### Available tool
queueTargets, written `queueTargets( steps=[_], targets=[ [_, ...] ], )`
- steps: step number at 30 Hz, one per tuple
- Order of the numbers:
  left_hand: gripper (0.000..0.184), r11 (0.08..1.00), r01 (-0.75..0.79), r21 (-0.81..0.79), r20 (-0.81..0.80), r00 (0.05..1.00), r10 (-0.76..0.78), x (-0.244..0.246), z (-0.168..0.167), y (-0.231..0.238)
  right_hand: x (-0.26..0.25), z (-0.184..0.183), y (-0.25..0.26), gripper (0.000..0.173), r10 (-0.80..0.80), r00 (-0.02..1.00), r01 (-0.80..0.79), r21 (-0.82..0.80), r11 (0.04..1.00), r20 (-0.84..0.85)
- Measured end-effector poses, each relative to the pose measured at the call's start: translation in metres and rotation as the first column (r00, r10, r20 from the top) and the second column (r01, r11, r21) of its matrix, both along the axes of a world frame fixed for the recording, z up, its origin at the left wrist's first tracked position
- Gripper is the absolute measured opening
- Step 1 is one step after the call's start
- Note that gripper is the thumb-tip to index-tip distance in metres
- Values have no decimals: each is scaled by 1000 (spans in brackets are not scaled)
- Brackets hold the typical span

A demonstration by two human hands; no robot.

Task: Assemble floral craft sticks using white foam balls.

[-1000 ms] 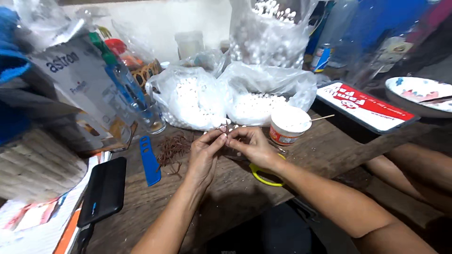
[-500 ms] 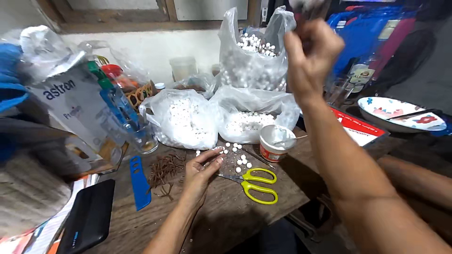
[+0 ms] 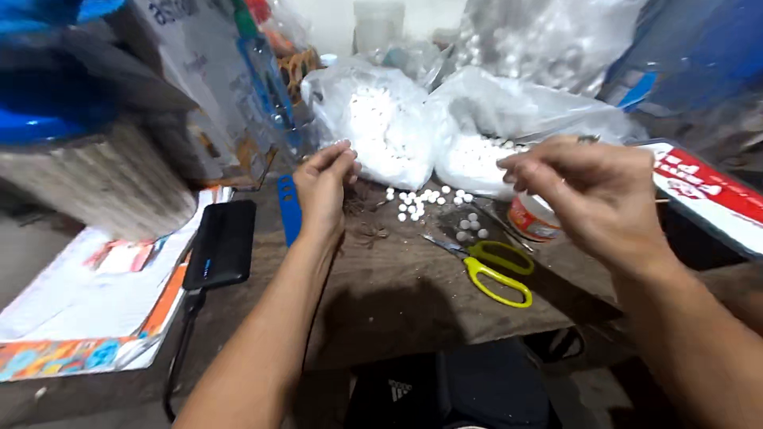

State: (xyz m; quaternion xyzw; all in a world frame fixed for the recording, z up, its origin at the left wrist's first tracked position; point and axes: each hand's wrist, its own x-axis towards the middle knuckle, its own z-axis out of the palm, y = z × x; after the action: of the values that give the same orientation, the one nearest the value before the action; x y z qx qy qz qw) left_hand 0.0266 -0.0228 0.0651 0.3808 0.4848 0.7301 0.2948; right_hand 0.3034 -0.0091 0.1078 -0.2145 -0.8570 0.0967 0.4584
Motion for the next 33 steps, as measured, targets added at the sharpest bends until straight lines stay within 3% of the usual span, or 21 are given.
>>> queueTargets(
  steps=[3,7,10,15,23,29,33],
  targets=[
    [14,999,-36,-25,-28,999,36,-15,-5,1,-19,-29,3,24,31,998,-28,-42,999,51],
    [15,997,-59,-46,-80,995,55,-26,-5,-2,-38,-39,13,7,40,992,-17,-193,981,120],
    [18,998,-56,-19,-129,990,54,-28,-6,-2,-53,-36,19,10,34,978,13,-225,974,204],
    [17,995,-91,40,-185,978,97,-26,-6,-2,-76,-45,29,9,158,938,-48,-334,941,308],
    [16,990,-106,94,-294,947,129,-21,-10,-1,-113,-52,33,16,183,837,-32,-287,957,516],
    [11,994,86,-66,-485,868,-107,-20,-6,-7,-106,-54,33,11,153,917,-57,-257,965,369],
    [13,999,43,-28,-560,827,-51,-17,-6,-8,-95,-49,39,6,83,987,-37,-312,950,136]
  ],
)
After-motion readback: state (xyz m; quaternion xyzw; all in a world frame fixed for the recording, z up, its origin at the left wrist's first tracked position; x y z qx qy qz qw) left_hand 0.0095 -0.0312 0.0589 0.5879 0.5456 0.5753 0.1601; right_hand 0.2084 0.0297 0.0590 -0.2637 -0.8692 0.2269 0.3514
